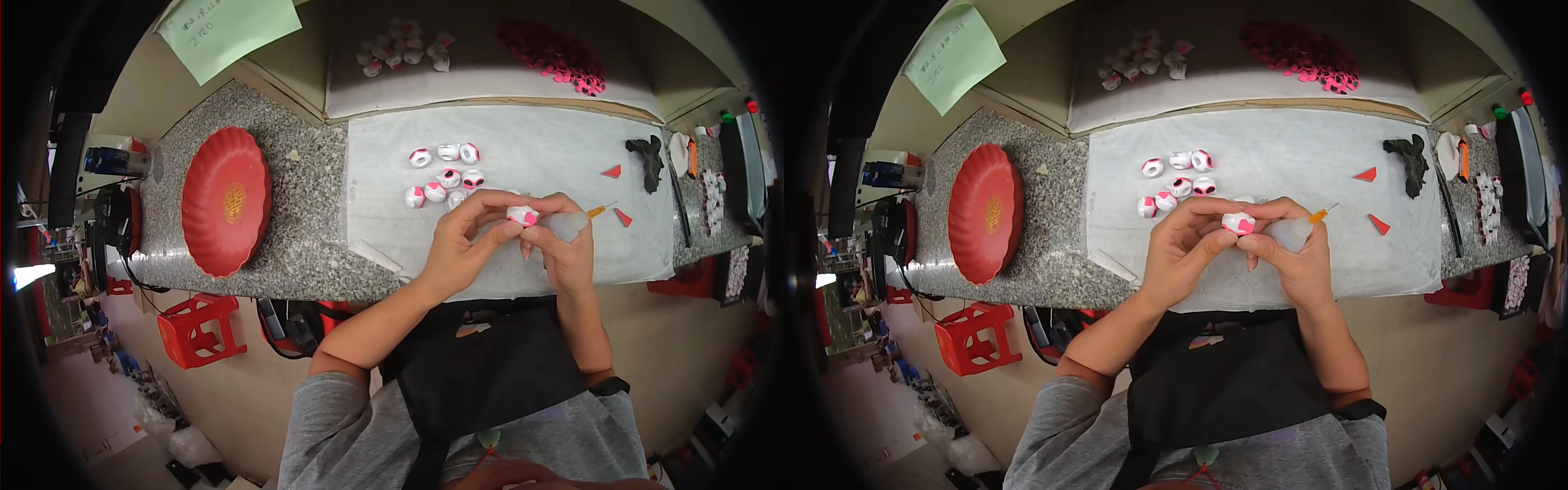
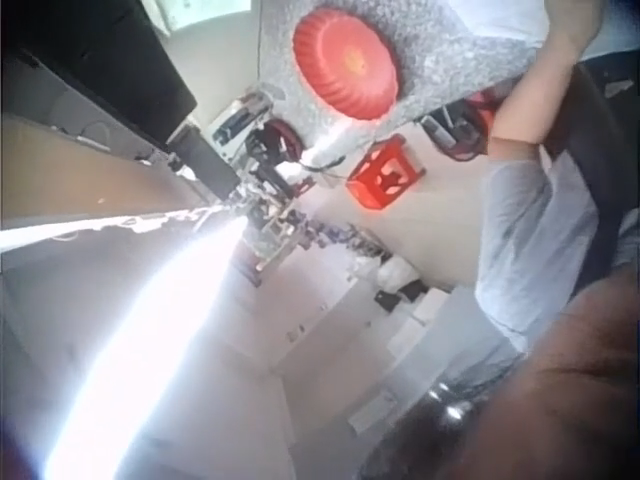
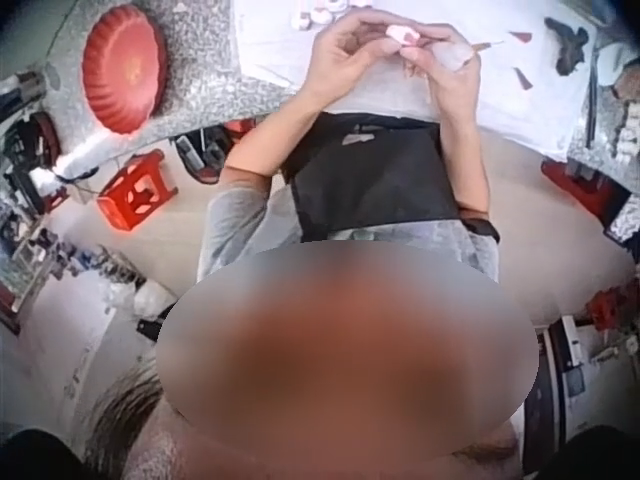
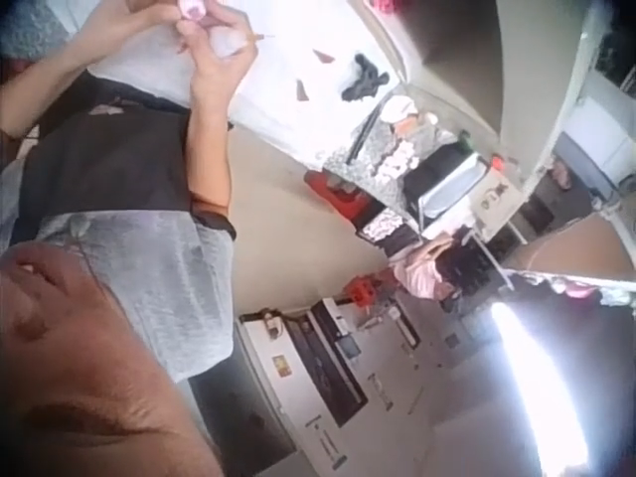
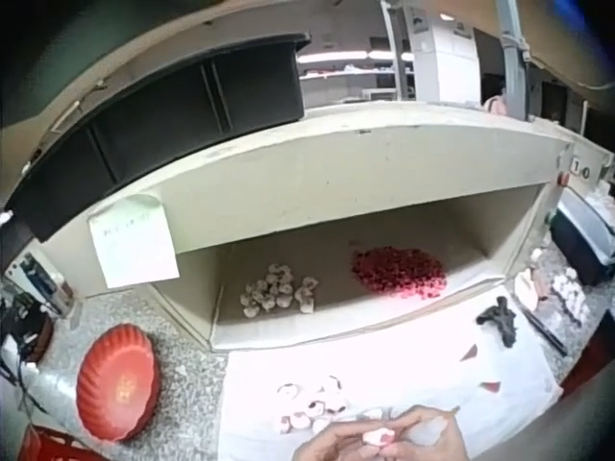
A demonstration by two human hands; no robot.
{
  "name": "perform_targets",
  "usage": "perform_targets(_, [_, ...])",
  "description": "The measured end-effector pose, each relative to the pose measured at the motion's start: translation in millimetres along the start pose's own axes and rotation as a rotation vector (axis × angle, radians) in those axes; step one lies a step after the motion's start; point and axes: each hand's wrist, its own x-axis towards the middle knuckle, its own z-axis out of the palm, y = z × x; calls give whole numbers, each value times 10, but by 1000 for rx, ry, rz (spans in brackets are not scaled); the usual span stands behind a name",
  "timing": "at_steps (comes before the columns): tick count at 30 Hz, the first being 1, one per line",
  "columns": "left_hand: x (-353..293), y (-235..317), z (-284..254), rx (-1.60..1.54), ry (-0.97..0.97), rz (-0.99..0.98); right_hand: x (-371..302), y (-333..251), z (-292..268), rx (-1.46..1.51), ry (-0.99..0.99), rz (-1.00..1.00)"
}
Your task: Applying glue to toy components and attaching small bows to white cat heads.
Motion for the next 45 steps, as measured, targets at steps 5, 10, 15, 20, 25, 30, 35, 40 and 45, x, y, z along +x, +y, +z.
perform_targets(5, [343, 183, -9, 830, -118, 201, 79, -115, -105, -379, 157, -82])
perform_targets(10, [702, 83, -366, 1384, -276, 221, 2, -160, -283, -794, 300, -405])
perform_targets(15, [1227, 182, -740, 1572, -114, 649, -142, -94, -506, -766, 266, -354])
perform_targets(20, [1449, 198, -1119, 1908, -243, 437, -165, -134, -354, -425, 120, -269])
perform_targets(25, [1227, 391, -738, 1511, 23, 285, -142, -280, -296, -487, 150, -260])
perform_targets(30, [507, 408, -265, 163, 148, -80, -124, -297, -372, -136, 230, -411])
perform_targets(35, [142, 226, -119, -95, 197, -36, -22, -422, -122, 178, 264, -395])
perform_targets(40, [50, 15, -28, -233, 252, -13, -62, -315, -83, -260, 174, -698])
perform_targets(45, [17, -66, -51, -125, 251, 60, -148, -316, -38, -516, 54, -816])
